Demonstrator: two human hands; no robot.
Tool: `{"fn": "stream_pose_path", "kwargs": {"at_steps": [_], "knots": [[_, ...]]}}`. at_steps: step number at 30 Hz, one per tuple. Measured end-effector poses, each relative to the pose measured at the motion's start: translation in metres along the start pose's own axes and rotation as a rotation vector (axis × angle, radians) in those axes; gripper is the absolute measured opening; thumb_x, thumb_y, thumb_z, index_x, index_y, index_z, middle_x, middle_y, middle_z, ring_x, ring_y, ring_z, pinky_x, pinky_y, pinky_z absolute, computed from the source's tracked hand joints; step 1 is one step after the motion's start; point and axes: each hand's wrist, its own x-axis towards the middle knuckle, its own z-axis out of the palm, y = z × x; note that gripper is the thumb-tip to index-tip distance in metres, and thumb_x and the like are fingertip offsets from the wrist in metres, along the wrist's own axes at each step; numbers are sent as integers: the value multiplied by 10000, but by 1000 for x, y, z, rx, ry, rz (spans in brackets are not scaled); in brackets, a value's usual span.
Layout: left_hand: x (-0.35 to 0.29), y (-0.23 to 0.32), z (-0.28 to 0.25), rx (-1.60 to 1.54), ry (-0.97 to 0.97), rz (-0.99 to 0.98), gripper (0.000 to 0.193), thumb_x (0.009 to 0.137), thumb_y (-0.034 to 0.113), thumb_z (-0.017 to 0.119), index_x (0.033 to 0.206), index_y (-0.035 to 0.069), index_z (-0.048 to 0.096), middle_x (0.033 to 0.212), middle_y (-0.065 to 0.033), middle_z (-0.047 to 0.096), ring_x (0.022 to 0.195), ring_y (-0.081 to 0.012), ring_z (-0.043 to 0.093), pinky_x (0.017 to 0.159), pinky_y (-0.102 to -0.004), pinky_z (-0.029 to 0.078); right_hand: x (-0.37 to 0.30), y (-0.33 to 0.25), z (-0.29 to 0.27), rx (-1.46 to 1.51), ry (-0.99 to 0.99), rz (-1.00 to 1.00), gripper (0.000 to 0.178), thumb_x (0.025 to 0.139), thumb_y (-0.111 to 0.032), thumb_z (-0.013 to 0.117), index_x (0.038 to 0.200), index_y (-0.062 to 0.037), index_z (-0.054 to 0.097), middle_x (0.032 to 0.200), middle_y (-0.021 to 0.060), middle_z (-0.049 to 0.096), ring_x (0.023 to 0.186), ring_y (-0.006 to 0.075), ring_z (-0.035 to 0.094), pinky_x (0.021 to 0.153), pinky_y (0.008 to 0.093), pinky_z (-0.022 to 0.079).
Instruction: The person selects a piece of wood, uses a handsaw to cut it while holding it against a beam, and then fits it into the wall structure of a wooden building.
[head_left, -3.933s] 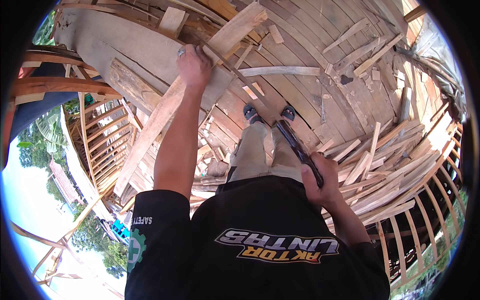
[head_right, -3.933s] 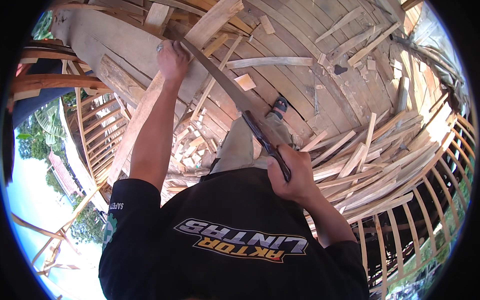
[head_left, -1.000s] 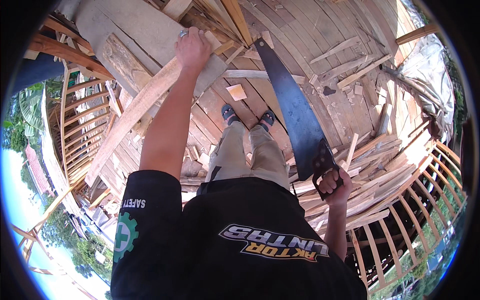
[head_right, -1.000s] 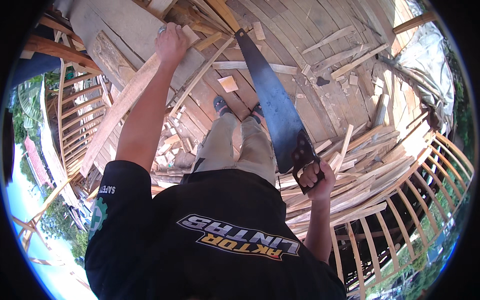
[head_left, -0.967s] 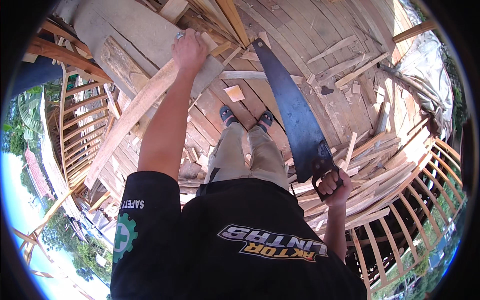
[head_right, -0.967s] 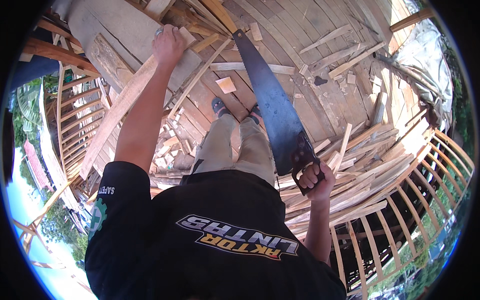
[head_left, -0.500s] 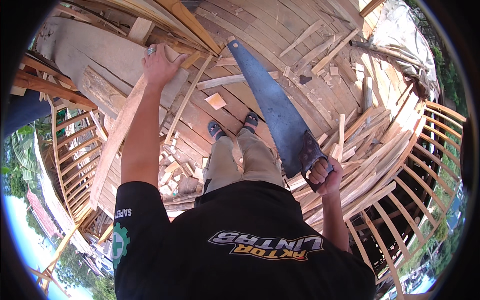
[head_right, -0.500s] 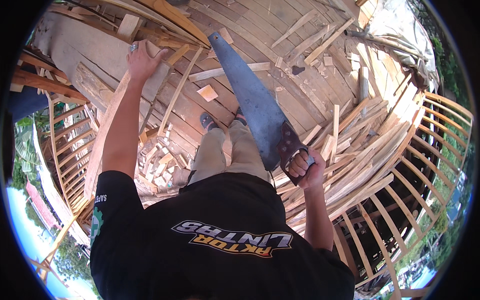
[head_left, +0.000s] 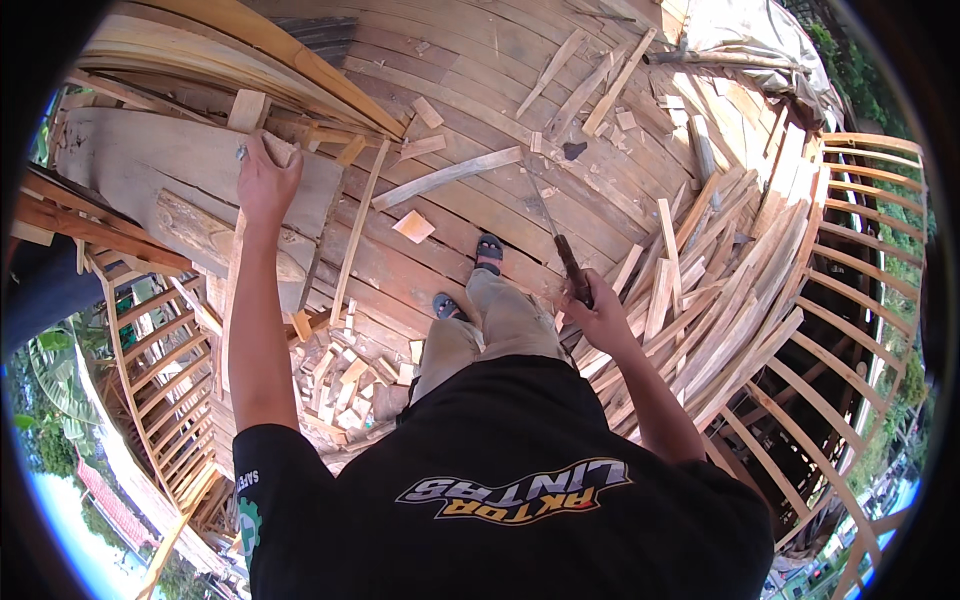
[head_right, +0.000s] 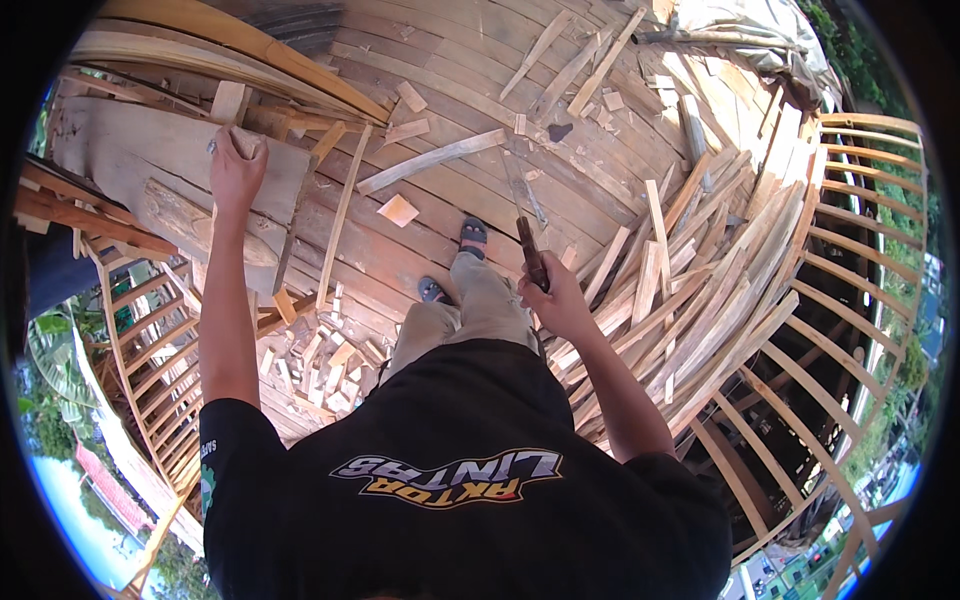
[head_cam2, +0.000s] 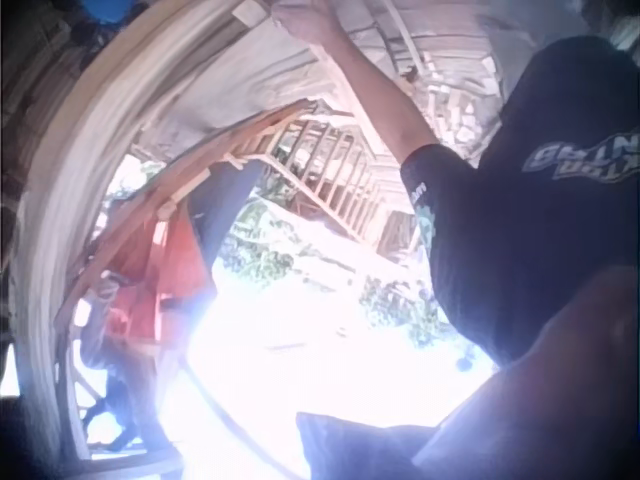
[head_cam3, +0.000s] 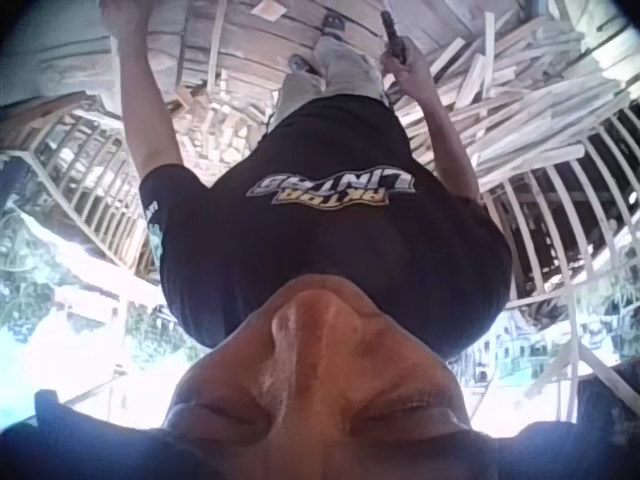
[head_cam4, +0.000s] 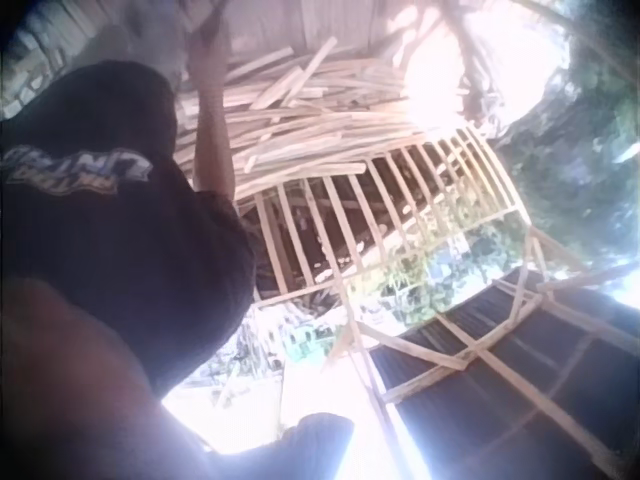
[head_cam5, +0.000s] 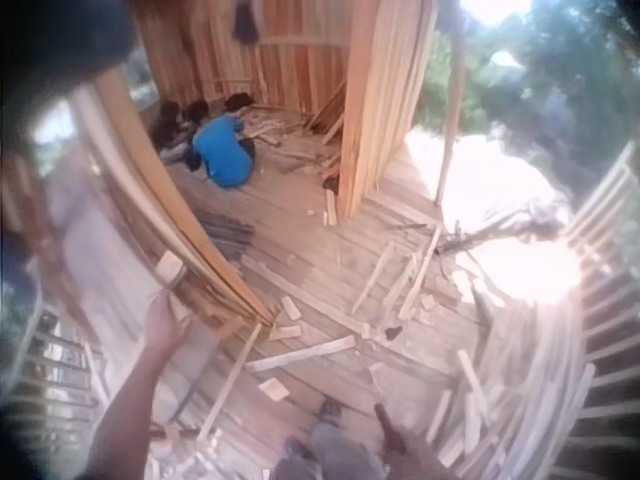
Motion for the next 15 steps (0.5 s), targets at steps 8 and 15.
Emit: {"fn": "stream_pose_path", "kwargs": {"at_steps": [8,15], "knots": [[-37,8,-70,-40,-94,-57,515,751,187,672,1185,22,449,1020,-261,590,937,-445,579,811,-492,467,-31,51,53,-891,-4,-302,294,844,-222,580,1004,-20,436,773,225,640,712,426,628,616,513,492],[-58,-10,-174,-31,111,-27,470,751,131,650,1165,-5,472,1001,-255,573,893,-429,579,789,-463,457,-50,56,87,-989,-87,-280,308,817,-224,575,1011,-33,430,820,234,633,756,425,628,671,523,496]]}}
